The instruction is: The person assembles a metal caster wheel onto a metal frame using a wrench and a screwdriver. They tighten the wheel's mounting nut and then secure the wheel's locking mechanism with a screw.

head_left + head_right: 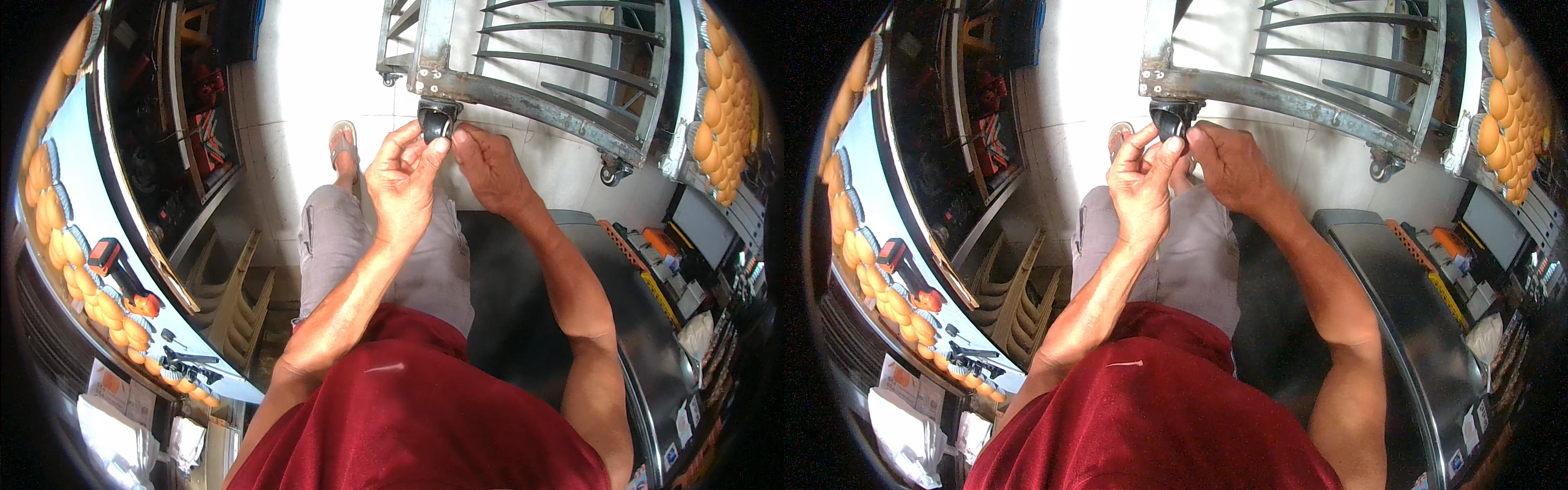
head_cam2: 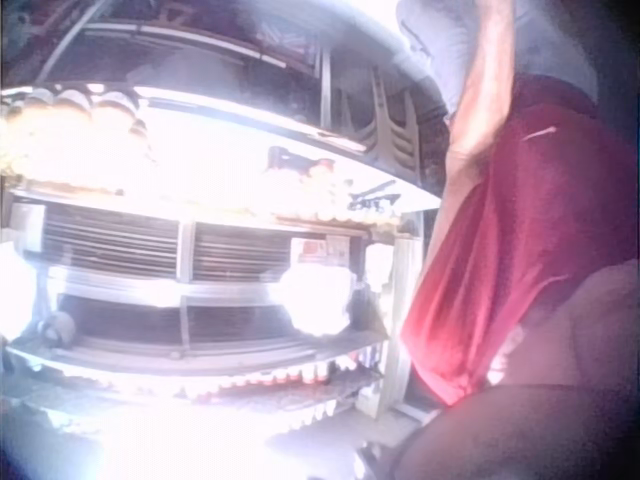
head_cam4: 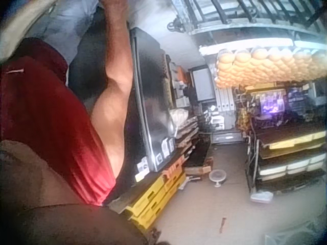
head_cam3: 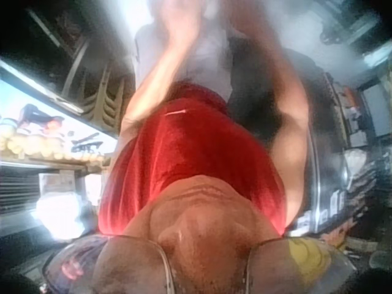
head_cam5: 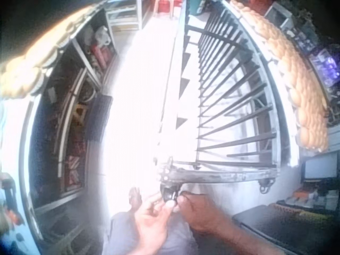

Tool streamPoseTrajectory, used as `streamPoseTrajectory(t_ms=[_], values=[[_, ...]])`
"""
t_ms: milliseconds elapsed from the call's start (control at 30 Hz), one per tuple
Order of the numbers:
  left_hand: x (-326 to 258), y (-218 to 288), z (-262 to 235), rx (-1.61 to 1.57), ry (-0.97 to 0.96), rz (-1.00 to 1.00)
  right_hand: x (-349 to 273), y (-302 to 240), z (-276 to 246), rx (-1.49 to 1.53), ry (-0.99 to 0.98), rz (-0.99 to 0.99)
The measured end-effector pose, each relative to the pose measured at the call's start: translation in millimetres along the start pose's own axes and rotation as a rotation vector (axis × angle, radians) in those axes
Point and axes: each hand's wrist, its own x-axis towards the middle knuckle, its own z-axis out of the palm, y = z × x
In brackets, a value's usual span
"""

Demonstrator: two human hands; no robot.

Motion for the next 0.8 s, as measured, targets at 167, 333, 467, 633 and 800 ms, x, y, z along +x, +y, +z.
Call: streamPoseTrajectory(t_ms=[167, 333, 467, 633, 800], values=[[2.3, 0.1, -4.7, 0.161, 0.034, 0.079, 0.8, -14.7, -1.5, -0.28, 0.143, -0.164], [2.8, -6.0, -10.3, 0.176, 0.053, 0.05, 4.4, 1.6, 2.7, -0.295, 0.249, -0.472], [4.2, -3.8, -1.5, 0.067, 0.03, 0.021, -8.4, -5.5, -1.1, -0.029, 0.262, -0.237], [0.4, 5.3, 6.4, 0.085, 0.044, 0.053, -59.3, 82.1, -15.2, 0.578, 0.849, 0.074], [4.0, 0.6, -5.9, 0.136, -0.035, 0.052, -109.3, 141.3, -92.1, 1.09, 1.2, 0.249]])
